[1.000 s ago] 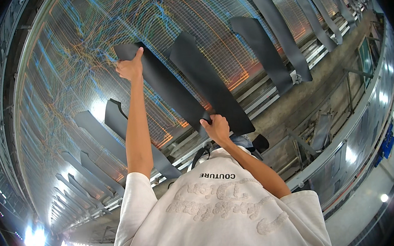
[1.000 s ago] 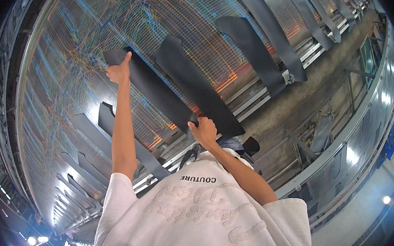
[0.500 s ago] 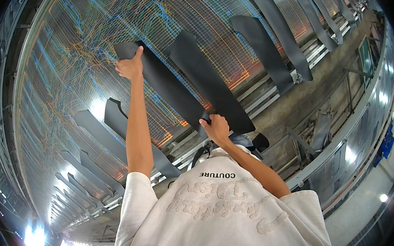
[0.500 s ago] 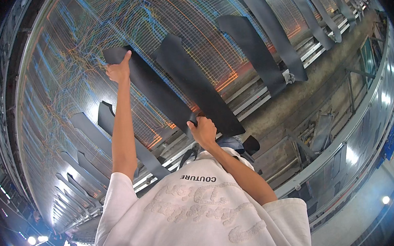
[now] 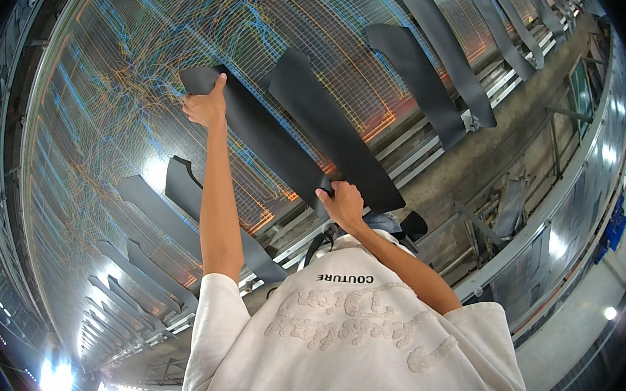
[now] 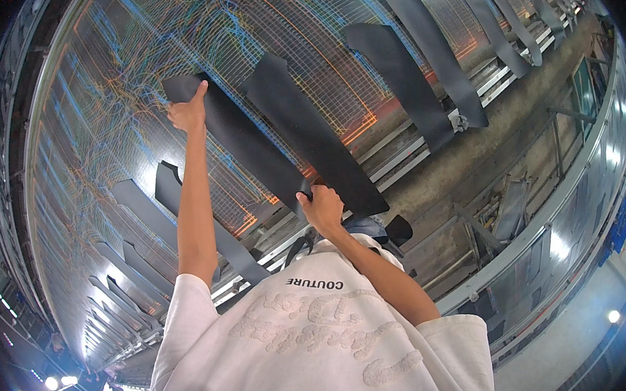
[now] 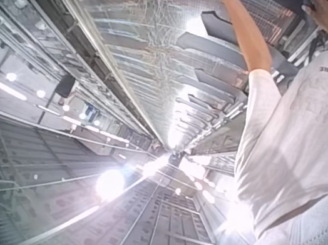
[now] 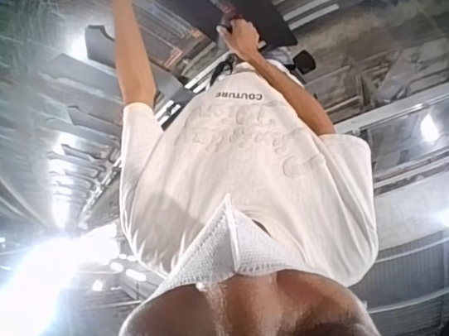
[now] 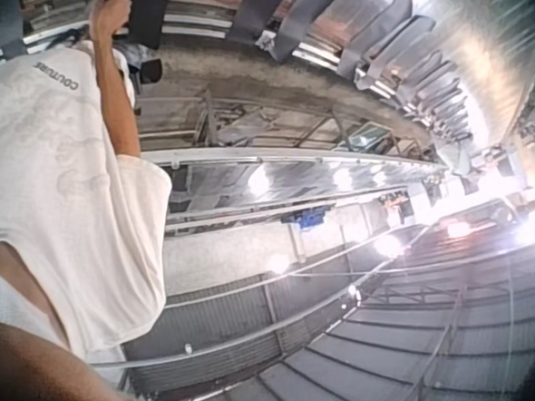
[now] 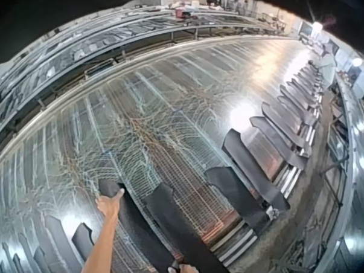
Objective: The person repeatedly picks up long, dark, flexible panels from a metal rack and places them back in a vertical position. They handle the panels one at a time, adjusting their placement along the rack.
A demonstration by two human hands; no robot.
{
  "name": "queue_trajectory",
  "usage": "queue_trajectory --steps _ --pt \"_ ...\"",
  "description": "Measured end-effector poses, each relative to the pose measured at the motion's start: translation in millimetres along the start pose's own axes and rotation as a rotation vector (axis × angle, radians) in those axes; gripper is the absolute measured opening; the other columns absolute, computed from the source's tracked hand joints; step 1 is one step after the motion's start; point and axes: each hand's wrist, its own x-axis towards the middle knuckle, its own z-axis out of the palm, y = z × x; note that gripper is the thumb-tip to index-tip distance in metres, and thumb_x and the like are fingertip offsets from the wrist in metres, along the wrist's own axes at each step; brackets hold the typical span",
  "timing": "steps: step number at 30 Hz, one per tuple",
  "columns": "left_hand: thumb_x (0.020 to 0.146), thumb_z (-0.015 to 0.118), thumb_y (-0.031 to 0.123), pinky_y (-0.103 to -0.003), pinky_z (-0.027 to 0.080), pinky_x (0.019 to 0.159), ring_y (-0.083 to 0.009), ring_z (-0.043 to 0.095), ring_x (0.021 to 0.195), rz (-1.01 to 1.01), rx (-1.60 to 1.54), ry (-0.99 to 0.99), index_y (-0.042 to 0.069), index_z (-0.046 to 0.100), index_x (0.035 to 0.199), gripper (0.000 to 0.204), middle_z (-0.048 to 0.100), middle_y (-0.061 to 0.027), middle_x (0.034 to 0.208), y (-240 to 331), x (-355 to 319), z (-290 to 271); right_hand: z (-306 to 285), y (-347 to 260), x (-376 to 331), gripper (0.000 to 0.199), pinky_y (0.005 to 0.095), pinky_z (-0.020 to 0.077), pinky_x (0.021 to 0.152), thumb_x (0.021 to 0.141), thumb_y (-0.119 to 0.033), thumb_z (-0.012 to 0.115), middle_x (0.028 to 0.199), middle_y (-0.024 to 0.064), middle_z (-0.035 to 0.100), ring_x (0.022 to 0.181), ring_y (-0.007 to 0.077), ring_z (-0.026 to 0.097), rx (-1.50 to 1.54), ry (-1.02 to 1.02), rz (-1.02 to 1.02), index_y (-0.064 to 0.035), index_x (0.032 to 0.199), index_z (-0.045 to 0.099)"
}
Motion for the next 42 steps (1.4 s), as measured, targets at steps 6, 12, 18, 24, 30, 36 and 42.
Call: queue_trajectory --steps 6,12,18,24,30,36,42 --pt "0.06 0.089 0.059 -0.057 0.037 0.106 -0.0385 0.047 0.125 0.0 0.007 0.018 -0.012 0.064 0.115 0.093 0.06 -0.017 0.126 -1.5 1.4 2.5 8.9 7.1 1.0 0.042 0.0502 0.0544 0.067 0.086 -0.04 0.075 0.07 0.0194 0.068 0.074 0.0409 0.069 0.002 0.087 -0.05 -0.0015 0.072 0.065" --pt "0.06 0.088 0.06 -0.057 0.038 0.104 -0.039 0.048 0.124 0.015 0.021 0.018 -0.012 0.065 0.113 0.092 0.061 -0.0169 0.124 -2.9 2.1 4.0 8.5 6.3 1.5 0.041 0.05 0.0549 0.068 0.086 -0.04 0.074 0.071 0.02 0.068 0.076 0.0411 0.07 -0.003 0.082 -0.045 -0.0014 0.074 0.066" --pt "0.061 0.088 0.06 -0.057 0.038 0.105 -0.0393 0.048 0.124 0.009 0.033 0.013 -0.012 0.065 0.115 0.093 0.06 -0.0167 0.126 -0.7 0.9 2.1 10.2 8.4 2.1 0.041 0.0497 0.055 0.069 0.086 -0.04 0.075 0.073 0.0207 0.069 0.076 0.0413 0.07 -0.006 0.093 -0.052 -0.0011 0.075 0.067" --pt "0.061 0.088 0.06 -0.057 0.037 0.107 -0.039 0.047 0.125 0.001 0.013 0.003 -0.013 0.062 0.119 0.097 0.059 -0.0174 0.127 0.9 -0.7 0.0 6.9 5.3 1.2 0.041 0.05 0.0548 0.069 0.086 -0.041 0.074 0.074 0.0208 0.069 0.076 0.0417 0.069 -0.004 0.077 -0.039 -0.0011 0.076 0.067" --pt "0.061 0.087 0.061 -0.057 0.038 0.105 -0.039 0.048 0.124 0.021 0.027 0.026 -0.013 0.062 0.119 0.097 0.058 -0.0184 0.127 -2.0 -0.1 3.4 8.2 6.1 1.3 0.041 0.0503 0.0546 0.069 0.086 -0.041 0.074 0.074 0.0208 0.069 0.077 0.0415 0.069 -0.016 0.075 -0.035 -0.0012 0.076 0.067" --pt "0.062 0.085 0.066 -0.057 0.039 0.102 -0.0384 0.049 0.12 0.068 0.057 0.042 -0.011 0.059 0.121 0.1 0.058 -0.0168 0.123 -6.9 0.0 6.2 7.7 3.1 1.3 0.041 0.0508 0.0547 0.07 0.086 -0.041 0.074 0.075 0.0211 0.069 0.078 0.0416 0.07 -0.025 0.074 -0.03 -0.0012 0.077 0.067" --pt "0.061 0.077 0.08 -0.058 0.032 0.103 -0.0412 0.041 0.127 0.161 0.073 0.286 -0.001 0.043 0.132 0.112 0.041 -0.0209 0.139 -2.6 -19.9 2.1 10.6 5.0 2.4 0.042 0.0507 0.055 0.07 0.085 -0.041 0.074 0.076 0.0213 0.07 0.078 0.042 0.07 -0.041 0.079 -0.011 -0.0008 0.077 0.067"
